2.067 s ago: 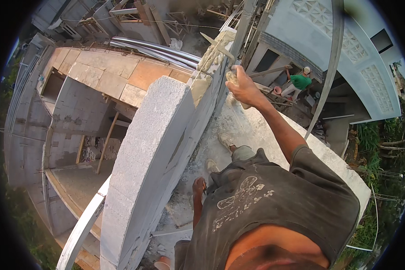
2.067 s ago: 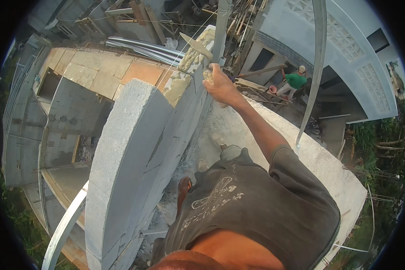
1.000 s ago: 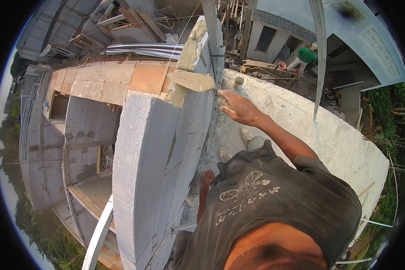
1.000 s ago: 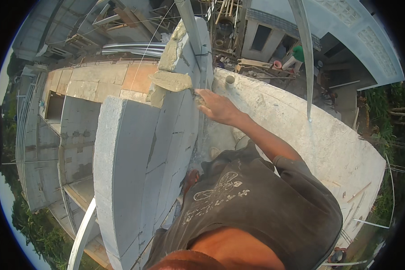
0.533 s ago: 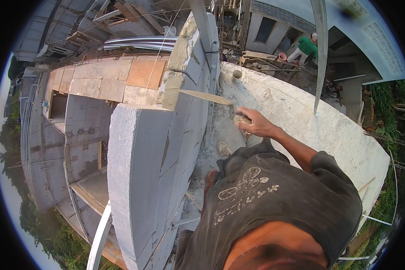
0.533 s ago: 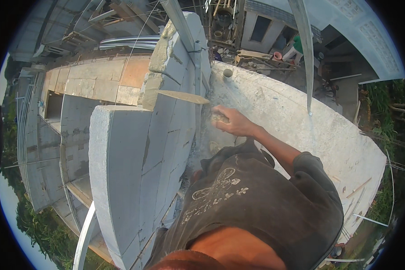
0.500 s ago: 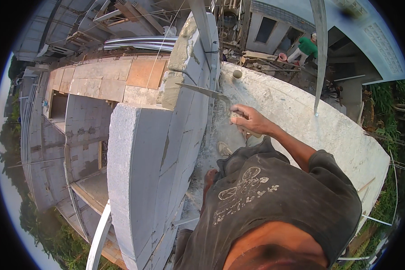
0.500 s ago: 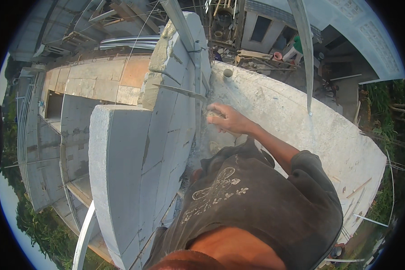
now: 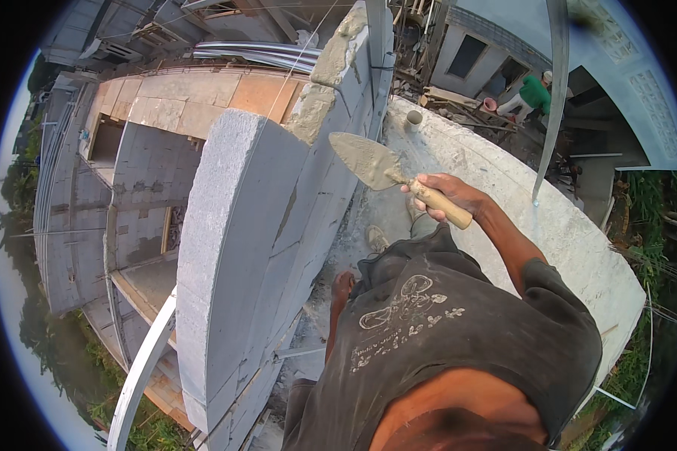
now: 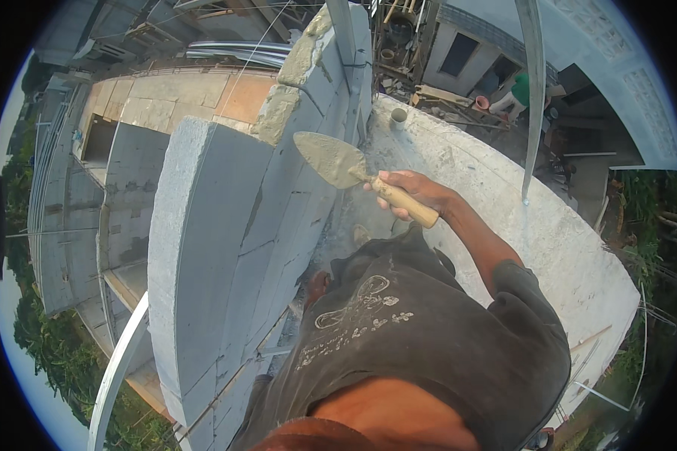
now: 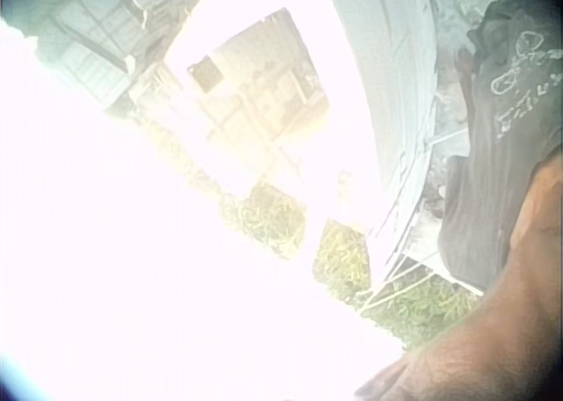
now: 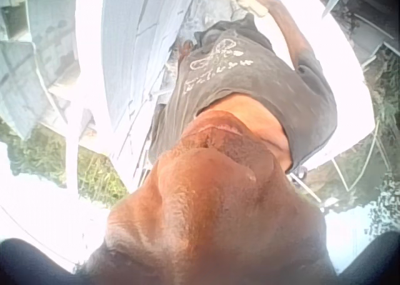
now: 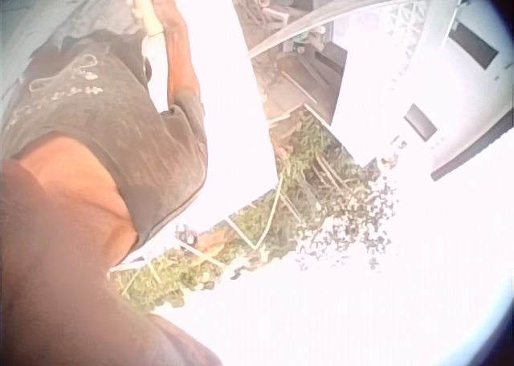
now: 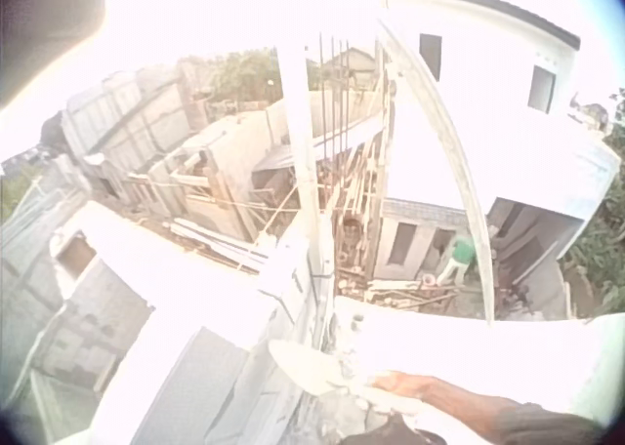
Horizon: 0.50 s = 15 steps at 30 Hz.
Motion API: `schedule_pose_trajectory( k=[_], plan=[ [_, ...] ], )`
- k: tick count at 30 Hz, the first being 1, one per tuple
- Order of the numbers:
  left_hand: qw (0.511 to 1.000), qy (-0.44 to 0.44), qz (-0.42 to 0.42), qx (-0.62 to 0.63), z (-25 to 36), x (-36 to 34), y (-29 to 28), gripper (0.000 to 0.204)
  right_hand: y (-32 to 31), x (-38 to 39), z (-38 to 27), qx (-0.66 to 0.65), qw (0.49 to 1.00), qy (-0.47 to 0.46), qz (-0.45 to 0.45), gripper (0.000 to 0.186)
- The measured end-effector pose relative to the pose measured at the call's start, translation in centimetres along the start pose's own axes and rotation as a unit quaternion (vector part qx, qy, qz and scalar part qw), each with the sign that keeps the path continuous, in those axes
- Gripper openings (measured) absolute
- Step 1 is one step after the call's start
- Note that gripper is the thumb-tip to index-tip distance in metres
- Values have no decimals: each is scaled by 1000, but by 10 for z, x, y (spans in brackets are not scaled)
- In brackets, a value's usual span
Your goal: Measure, cut, and lay blocks/bricks to construct a wall.
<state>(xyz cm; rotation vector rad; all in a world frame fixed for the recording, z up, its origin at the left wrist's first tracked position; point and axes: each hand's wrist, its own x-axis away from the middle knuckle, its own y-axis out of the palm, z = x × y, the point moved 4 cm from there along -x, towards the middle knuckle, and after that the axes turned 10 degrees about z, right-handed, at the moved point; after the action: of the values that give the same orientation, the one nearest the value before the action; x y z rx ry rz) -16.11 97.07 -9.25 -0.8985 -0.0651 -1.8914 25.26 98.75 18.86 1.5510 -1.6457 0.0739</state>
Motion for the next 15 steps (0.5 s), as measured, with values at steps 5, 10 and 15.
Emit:
schedule_pose_trajectory(
  k=[5,10,15],
  plan=[
    [992,84,27,-86,-33,1,-23,36,29,2,0,187,967,-144,94,51],
    [999,-21,26,-15,0,23,-18,37,86,-48,-33,311,861,-343,212,52],
    [983,-102,117,102,13,54,9,40,137,-80,-29,359,798,-454,166,51]
  ],
)
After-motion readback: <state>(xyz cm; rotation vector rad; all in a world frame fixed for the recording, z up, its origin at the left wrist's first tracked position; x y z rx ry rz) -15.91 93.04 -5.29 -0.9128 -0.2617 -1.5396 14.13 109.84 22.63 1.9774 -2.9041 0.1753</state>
